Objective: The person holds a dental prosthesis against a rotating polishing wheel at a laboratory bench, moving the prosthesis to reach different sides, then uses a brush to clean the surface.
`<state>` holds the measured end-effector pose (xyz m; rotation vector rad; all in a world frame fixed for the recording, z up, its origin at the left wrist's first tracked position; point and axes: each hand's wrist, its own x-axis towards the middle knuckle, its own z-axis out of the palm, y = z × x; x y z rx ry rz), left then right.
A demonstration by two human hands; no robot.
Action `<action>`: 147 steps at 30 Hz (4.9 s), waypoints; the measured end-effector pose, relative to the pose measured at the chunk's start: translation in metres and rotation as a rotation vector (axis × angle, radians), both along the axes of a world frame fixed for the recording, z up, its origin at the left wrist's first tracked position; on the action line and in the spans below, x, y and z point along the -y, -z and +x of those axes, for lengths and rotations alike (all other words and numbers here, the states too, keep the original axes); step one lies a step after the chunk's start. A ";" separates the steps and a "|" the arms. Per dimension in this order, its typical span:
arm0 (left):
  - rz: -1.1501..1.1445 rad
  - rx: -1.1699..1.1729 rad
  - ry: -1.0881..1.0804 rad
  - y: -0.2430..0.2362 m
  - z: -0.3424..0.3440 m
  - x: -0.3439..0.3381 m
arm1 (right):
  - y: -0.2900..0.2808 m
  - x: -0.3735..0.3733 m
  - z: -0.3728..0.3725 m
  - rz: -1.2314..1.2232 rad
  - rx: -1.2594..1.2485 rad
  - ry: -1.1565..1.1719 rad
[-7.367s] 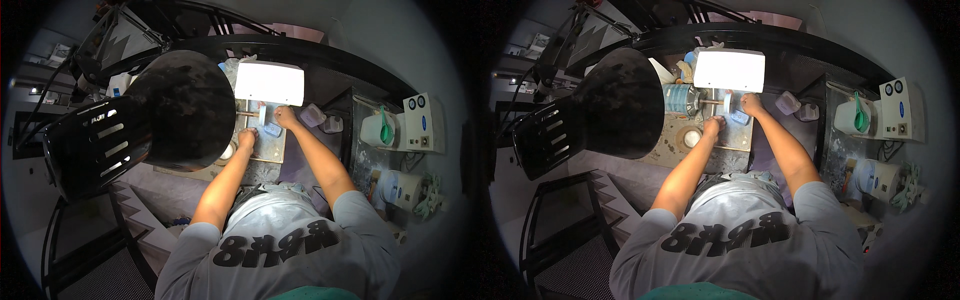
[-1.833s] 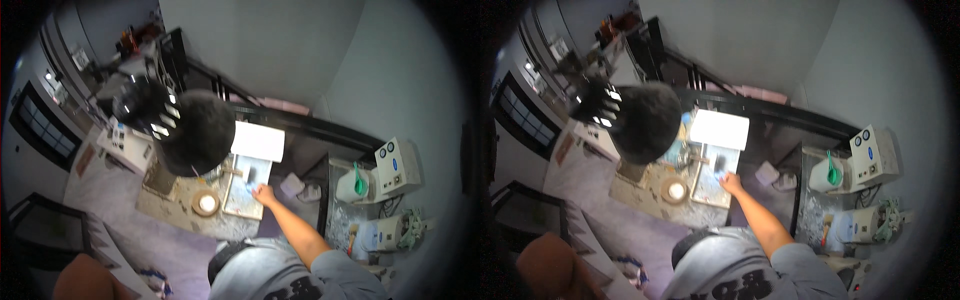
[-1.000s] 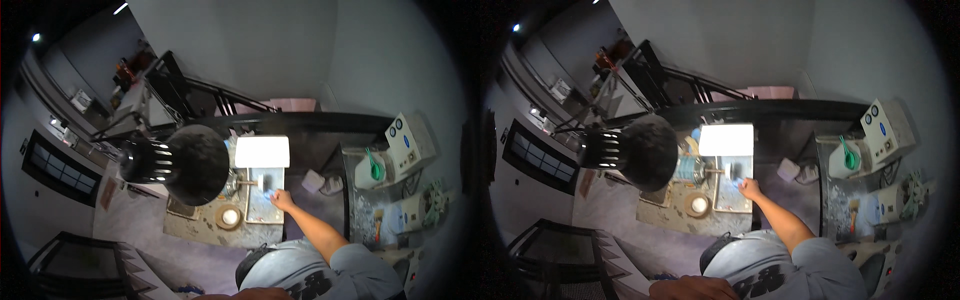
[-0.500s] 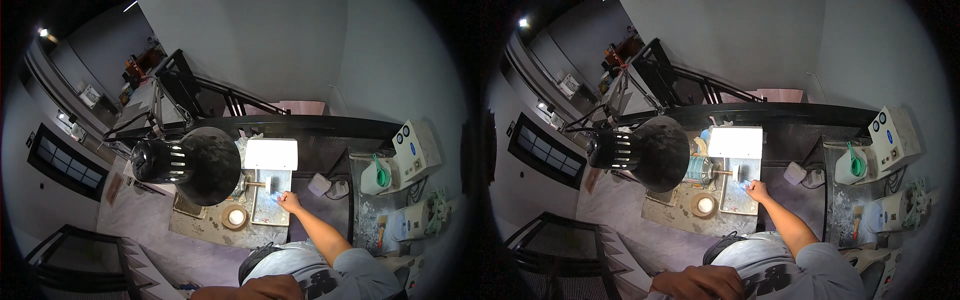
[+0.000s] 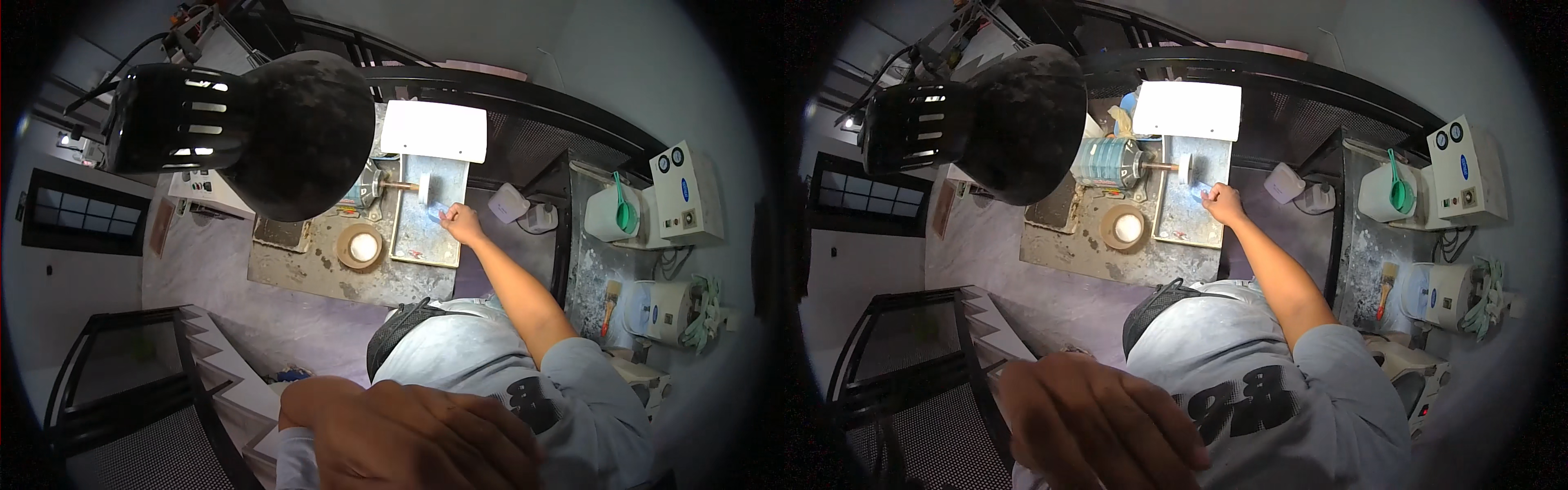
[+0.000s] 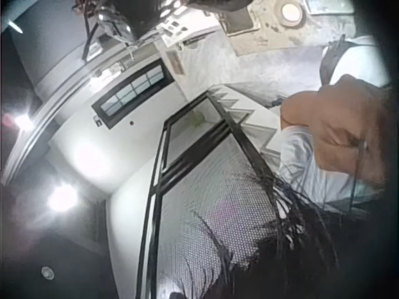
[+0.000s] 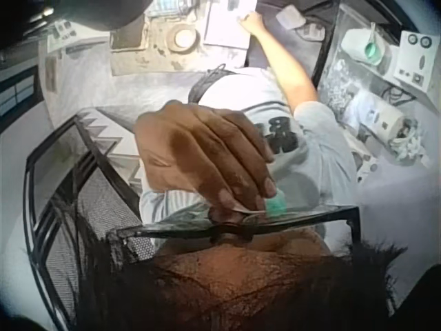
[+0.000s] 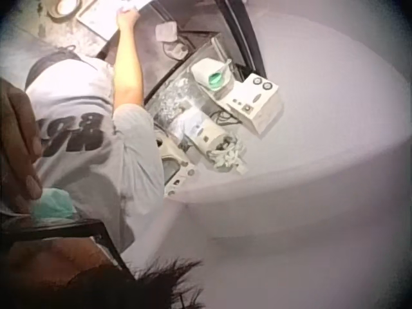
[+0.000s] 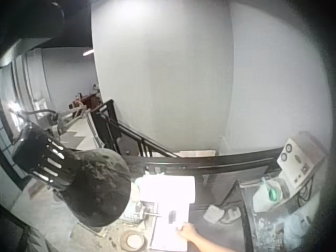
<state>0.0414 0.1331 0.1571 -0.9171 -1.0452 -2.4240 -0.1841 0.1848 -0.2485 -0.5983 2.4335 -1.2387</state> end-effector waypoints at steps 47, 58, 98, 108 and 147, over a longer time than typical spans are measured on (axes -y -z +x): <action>-0.243 1.318 -0.581 0.373 -0.109 0.082 | -0.013 0.035 0.041 -0.475 0.779 0.035; 0.111 1.342 -0.427 0.427 -0.129 0.097 | -0.016 0.035 0.014 -0.445 0.657 0.055; 0.256 1.610 -0.239 0.395 -0.163 0.101 | -0.052 0.053 -0.018 -0.145 0.763 0.188; 0.274 1.523 -0.181 0.394 -0.162 0.103 | -0.050 0.057 -0.023 -0.049 0.748 0.180; 0.138 1.511 -0.201 0.420 -0.160 0.121 | -0.046 0.059 -0.007 -0.253 0.864 0.248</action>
